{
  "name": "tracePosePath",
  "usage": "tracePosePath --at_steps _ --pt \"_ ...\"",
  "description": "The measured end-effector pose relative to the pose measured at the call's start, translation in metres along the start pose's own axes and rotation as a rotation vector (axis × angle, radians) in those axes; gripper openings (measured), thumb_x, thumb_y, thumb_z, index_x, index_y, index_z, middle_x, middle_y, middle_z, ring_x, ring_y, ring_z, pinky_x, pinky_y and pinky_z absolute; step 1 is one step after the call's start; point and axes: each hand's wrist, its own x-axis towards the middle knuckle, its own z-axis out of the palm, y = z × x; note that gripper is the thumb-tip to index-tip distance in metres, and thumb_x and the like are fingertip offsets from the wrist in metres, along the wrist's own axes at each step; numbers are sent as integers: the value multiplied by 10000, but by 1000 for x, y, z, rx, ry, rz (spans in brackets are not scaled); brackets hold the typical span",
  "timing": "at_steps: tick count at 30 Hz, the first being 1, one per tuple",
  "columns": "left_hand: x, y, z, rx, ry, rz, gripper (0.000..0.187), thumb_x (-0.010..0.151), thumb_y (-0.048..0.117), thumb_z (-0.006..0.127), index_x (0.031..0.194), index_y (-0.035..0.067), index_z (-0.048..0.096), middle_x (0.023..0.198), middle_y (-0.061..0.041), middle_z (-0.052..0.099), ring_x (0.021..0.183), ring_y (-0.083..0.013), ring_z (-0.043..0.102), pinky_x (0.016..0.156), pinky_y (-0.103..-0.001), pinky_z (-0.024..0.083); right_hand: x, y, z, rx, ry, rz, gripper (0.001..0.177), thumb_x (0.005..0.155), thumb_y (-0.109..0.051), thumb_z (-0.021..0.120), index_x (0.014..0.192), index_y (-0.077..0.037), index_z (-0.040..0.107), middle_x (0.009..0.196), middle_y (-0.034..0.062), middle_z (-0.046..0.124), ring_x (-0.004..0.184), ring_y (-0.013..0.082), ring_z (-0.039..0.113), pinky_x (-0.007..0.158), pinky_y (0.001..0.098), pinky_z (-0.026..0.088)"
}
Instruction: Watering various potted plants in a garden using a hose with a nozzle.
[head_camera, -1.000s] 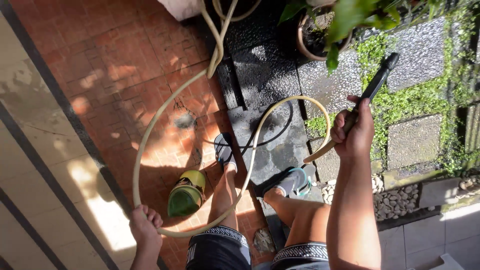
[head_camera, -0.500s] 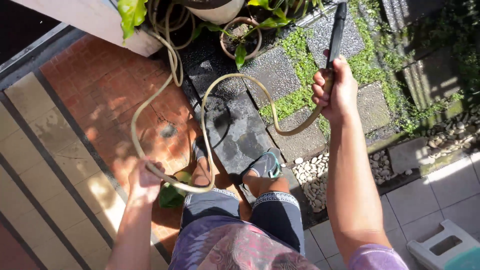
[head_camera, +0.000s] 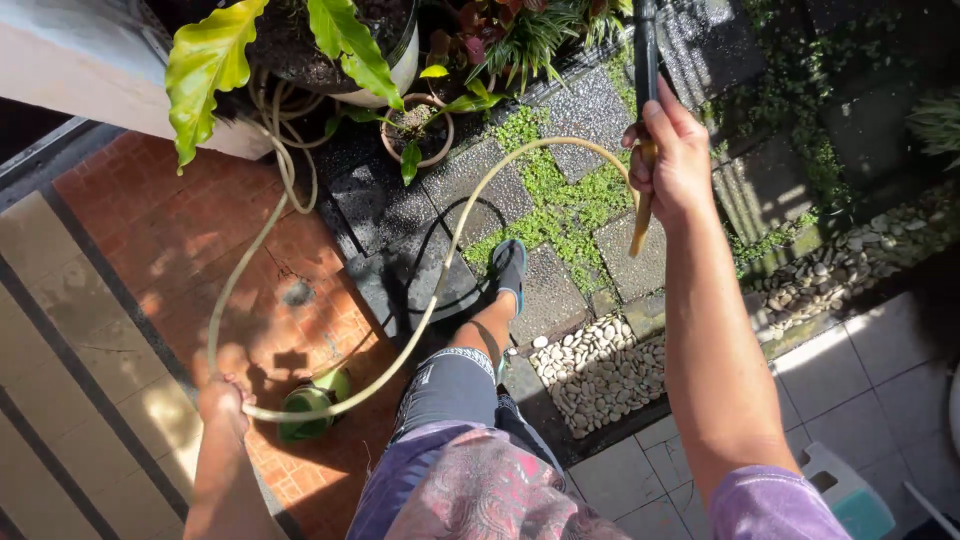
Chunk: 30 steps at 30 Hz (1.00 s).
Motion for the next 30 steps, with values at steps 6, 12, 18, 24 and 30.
tracePosePath --at_steps 6,12,18,24,30 --pt "-37 -100 96 -37 204 302 148 969 329 740 962 185 708 689 -45 560 615 -155 576 475 -291 447 48 14 -47 -95 -53 5 467 1098 -236 535 1557 -188 460 762 135 608 387 73 390 296 188 303" --pt "-132 -70 98 1223 -4 312 464 1075 253 377 1036 9 770 963 -226 793 1050 -382 749 867 -519 598 56 11 -72 -156 -119 75 454 1080 -203 532 1531 -196 486 732 136 590 363 88 378 281 214 286" --pt "-235 -85 69 839 145 -99 646 1187 491 229 1234 -33 605 1131 -323 629 986 -524 623 693 -681 555 68 -28 -98 -69 -237 162 537 1057 -173 529 1582 -139 424 713 19 626 391 25 317 329 205 226" --pt "-350 -233 45 843 292 -19 745 1190 487 235 1226 -114 675 1244 -397 654 1169 -593 590 970 -643 426 112 -67 -140 -146 -330 223 528 1052 -191 549 1572 -190 456 710 9 646 398 30 355 332 199 259" --pt "-485 -404 53 1201 631 -97 639 1327 490 425 827 128 591 597 -60 385 463 -201 350 469 -349 331 140 -108 -166 -248 -555 237 507 1070 -201 529 1571 -209 451 697 -38 655 394 13 376 321 180 285"
